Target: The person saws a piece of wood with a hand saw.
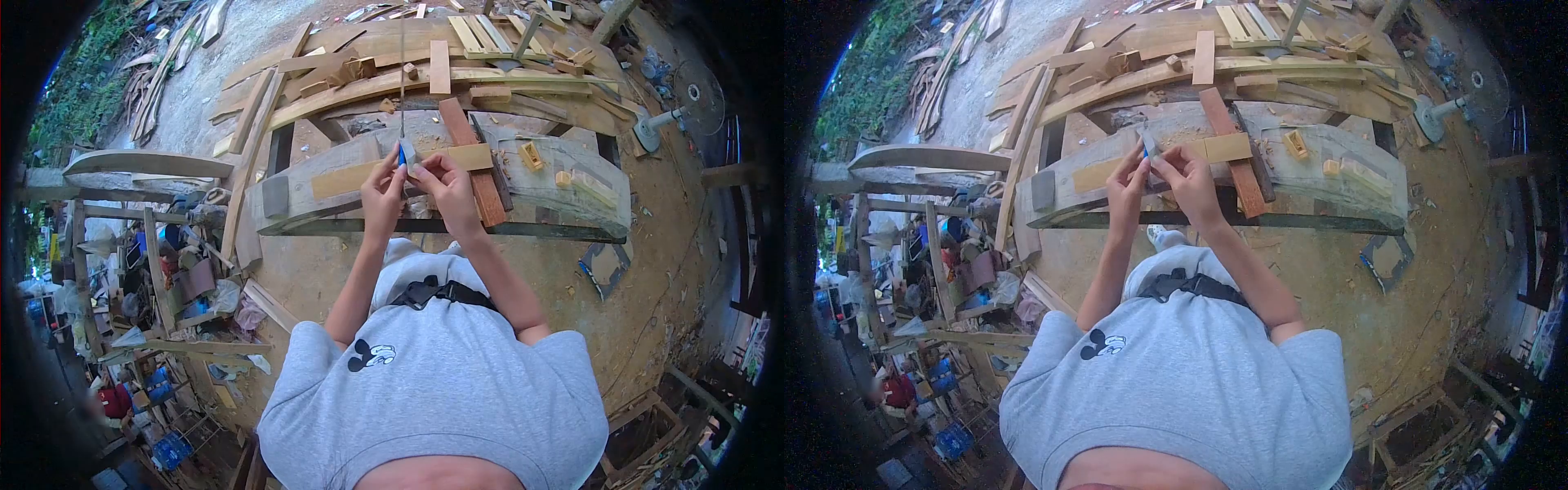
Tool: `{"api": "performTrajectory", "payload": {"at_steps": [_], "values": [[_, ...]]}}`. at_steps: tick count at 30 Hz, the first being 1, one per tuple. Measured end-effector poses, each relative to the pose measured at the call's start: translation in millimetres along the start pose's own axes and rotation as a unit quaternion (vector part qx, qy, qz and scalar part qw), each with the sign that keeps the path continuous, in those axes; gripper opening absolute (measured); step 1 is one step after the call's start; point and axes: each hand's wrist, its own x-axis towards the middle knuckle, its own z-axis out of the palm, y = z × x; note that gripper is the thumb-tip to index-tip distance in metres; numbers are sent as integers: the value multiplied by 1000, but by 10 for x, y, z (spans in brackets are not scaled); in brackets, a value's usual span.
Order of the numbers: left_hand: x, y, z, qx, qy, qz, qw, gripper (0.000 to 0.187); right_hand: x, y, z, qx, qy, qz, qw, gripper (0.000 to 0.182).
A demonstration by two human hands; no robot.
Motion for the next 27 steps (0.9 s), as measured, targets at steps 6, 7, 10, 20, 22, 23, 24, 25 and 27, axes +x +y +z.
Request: {"api": "performTrajectory", "payload": {"at_steps": [6,7,10,20,22,23,24,25,27], "values": [[78,-18,-121,-80,-32,-9,996,34,39,54,-24,-24,-41,-29,998,5],[85,-21,-132,-99,-42,-19,994,33,41,32,-21,-24,-42,-29,998,5],[81,-19,-199,-77,-56,-36,995,31,57,-31,-47,-5,-43,-5,999,7],[-32,-45,-86,15,-161,-36,986,21,199,153,-287,-122,-8,23,992,23],[-55,68,-66,-66,-174,-98,978,20,184,127,-273,-136,28,25,990,21],[-44,48,-69,-66,-175,-98,978,20,175,130,-272,-136,29,25,990,21],[-23,3,-73,-44,-164,-101,980,21,163,133,-273,-133,26,37,990,21],[-1,-38,-78,-22,-152,-102,983,23,153,137,-270,-130,22,48,990,21],[38,-75,-128,-35,-160,-108,981,25,130,188,-209,-98,29,20,995,21]]}}
